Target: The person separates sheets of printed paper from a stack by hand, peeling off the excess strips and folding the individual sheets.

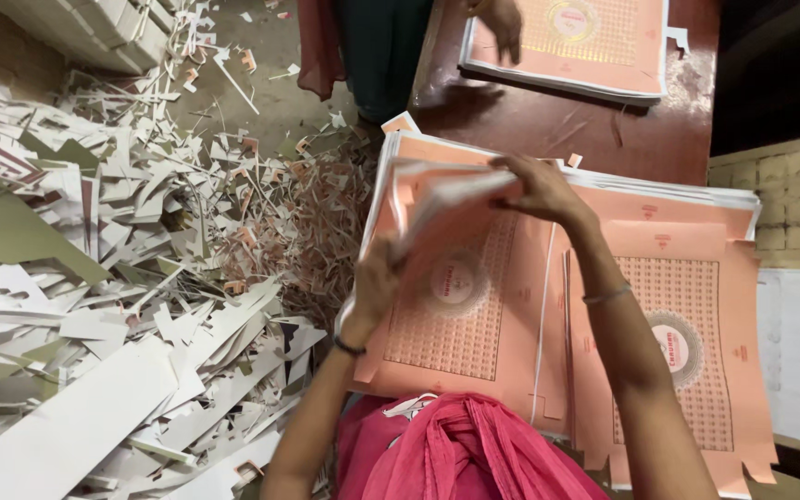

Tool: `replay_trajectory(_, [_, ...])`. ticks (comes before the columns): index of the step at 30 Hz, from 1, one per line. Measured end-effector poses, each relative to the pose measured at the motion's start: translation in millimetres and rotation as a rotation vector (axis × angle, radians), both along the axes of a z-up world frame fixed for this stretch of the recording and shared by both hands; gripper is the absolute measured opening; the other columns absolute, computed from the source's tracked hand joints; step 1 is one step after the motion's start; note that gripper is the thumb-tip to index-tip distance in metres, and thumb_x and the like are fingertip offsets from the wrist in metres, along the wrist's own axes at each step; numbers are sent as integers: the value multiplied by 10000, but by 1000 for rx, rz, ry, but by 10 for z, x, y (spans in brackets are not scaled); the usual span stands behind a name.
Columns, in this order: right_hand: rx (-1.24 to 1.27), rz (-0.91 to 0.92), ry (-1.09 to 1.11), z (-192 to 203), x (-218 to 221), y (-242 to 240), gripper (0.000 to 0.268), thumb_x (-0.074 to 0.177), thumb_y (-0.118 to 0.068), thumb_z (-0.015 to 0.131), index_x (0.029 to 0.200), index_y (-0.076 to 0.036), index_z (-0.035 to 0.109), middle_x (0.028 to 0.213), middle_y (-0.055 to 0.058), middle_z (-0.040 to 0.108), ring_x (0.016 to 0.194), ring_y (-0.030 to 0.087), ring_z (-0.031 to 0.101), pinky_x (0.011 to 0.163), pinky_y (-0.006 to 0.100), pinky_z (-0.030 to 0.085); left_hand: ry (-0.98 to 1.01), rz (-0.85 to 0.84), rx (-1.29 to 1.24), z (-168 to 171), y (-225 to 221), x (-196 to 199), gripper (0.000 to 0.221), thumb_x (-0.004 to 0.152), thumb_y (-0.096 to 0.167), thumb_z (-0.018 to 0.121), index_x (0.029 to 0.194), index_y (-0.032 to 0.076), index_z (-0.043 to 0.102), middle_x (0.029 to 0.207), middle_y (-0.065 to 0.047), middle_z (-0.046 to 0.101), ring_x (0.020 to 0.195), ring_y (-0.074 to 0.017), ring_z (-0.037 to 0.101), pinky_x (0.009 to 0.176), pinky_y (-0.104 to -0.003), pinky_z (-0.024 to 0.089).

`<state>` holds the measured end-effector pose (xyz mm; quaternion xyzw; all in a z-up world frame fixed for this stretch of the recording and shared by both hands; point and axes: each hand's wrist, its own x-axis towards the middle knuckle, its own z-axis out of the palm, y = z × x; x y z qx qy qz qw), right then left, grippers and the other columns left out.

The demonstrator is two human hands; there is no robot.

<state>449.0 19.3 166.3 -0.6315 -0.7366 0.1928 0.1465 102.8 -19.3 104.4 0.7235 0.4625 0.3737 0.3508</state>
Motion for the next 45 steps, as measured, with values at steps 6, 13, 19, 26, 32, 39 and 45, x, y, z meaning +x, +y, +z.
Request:
replay_trajectory(6, [-71, -34, -176, -408, -240, 707, 723, 747, -543, 827, 1303, -122, 638, 1369, 157, 598, 1294, 361, 535, 1035, 513, 448, -35, 156, -98, -819, 616, 53, 298, 969, 200, 698, 1109, 8, 518, 950, -172, 637, 799, -338, 687, 638, -434, 543])
replay_trajectory(13, [-260, 24, -201, -554, -347, 1110, 834, 640, -589, 889, 1218, -49, 623, 1057, 184, 727, 1013, 371, 689, 874, 481, 542, -161, 138, -148, -833, 492, 9, 324, 953, 164, 652, 1207, 9, 523, 1234, -160, 485, 988, -317, 645, 752, -402, 583])
replay_trajectory(19, [-358, 194, -74, -386, -387, 1064, 730, 643, -602, 860, 1125, -63, 759, 1055, 178, 751, 989, 330, 734, 859, 457, 573, -201, 114, -16, -441, 467, 32, 439, 914, 53, 662, 1308, 65, 470, 1372, -141, 411, 1185, -295, 588, 938, -419, 579])
replay_trajectory(26, [-194, 106, 108, 41, -455, 375, 730, 766, -658, 731, 1227, -96, 668, 1174, 147, 726, 1101, 297, 689, 925, 455, 551, -576, -402, -421, -291, 967, 0, 843, 856, 327, 837, 1437, 149, 253, 1431, -192, 511, 1309, -279, 573, 1039, -443, 473])
replay_trajectory(32, [267, 133, -35, 103, -937, 444, 730, 855, -564, 764, 1235, 37, 598, 1074, 237, 671, 974, 377, 646, 828, 505, 504, 301, -94, -405, -552, 1095, 452, 459, 1069, 473, 592, 1209, 57, 725, 909, -191, 753, 733, -213, 692, 672, -386, 564])
replay_trajectory(39, [52, 160, 419, 320, -897, 411, 353, 1003, -343, 639, 1039, 3, 700, 869, 160, 686, 777, 306, 650, 700, 416, 526, -377, -149, -158, -270, 875, 255, 242, 966, 236, 718, 1119, 50, 738, 948, -15, 688, 822, -85, 621, 706, -338, 515])
replay_trajectory(45, [245, 285, 164, 197, -1273, 298, 249, 1023, -322, 647, 974, -97, 742, 837, 136, 697, 774, 322, 655, 688, 433, 512, -156, -183, -128, 138, 423, 175, 239, 907, 242, 767, 998, 42, 674, 833, -16, 609, 671, -103, 550, 623, -301, 474])
